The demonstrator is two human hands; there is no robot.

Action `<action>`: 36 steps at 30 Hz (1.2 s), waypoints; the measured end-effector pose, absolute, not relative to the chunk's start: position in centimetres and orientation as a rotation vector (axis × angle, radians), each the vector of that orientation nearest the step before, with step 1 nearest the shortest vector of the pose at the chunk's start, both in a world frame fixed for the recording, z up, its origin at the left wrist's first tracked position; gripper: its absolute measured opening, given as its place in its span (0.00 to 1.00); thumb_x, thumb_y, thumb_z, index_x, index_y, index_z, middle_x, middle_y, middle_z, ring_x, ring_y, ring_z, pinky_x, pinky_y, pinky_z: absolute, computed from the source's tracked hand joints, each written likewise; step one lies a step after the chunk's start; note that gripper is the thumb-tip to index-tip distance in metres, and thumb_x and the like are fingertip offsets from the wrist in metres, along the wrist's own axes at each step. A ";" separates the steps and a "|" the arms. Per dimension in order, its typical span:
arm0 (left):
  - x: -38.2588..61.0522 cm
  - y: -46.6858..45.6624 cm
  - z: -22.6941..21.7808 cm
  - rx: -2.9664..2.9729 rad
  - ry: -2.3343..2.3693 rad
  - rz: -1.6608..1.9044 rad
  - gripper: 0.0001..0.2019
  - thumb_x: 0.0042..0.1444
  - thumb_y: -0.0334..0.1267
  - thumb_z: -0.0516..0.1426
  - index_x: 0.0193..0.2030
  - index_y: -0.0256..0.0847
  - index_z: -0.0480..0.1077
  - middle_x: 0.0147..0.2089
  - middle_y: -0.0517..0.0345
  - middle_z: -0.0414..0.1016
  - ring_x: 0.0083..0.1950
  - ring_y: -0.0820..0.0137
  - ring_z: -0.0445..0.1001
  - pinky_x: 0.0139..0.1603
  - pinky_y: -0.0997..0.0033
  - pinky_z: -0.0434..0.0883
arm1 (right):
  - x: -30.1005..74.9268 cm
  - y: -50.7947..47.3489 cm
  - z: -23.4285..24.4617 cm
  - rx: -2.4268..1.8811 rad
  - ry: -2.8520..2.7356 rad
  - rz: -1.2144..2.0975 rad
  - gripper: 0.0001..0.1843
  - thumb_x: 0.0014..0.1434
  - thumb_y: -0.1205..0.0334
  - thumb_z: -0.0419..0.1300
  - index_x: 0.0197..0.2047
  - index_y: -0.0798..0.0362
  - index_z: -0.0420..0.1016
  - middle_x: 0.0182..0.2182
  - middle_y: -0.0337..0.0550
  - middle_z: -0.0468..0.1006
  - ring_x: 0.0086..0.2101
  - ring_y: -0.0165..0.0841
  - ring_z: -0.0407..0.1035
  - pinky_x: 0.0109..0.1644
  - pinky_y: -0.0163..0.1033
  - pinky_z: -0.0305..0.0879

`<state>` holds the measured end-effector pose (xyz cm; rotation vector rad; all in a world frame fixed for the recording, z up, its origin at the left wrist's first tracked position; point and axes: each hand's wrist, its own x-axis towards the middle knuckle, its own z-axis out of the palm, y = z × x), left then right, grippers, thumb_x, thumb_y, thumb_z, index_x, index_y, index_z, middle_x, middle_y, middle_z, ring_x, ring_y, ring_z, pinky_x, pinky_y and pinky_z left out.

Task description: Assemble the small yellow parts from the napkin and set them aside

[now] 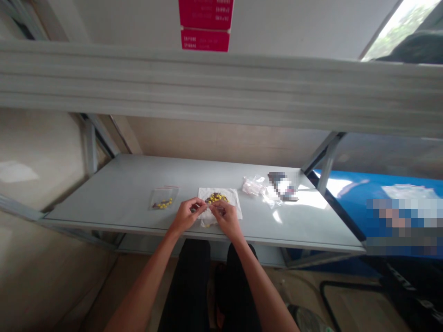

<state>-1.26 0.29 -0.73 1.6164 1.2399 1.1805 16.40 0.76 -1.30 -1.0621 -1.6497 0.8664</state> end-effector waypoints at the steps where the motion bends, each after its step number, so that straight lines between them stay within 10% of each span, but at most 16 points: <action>1: -1.3 0.3 -0.7 1.614 1.250 1.188 0.15 0.57 0.50 0.61 0.33 0.39 0.76 0.33 0.56 0.78 0.34 0.68 0.74 0.37 0.73 0.69 | 16.3 0.7 -1.2 -1.061 -1.660 0.861 0.13 0.64 0.52 0.60 0.36 0.52 0.80 0.31 0.44 0.81 0.29 0.34 0.72 0.33 0.37 0.66; 36: -1.3 0.3 -1.0 1.576 1.242 1.207 0.15 0.57 0.48 0.61 0.32 0.37 0.75 0.29 0.58 0.75 0.30 0.71 0.72 0.34 0.74 0.68 | 16.6 0.6 -1.0 -1.009 -1.689 0.931 0.15 0.65 0.52 0.59 0.33 0.53 0.80 0.27 0.40 0.77 0.27 0.31 0.65 0.32 0.35 0.60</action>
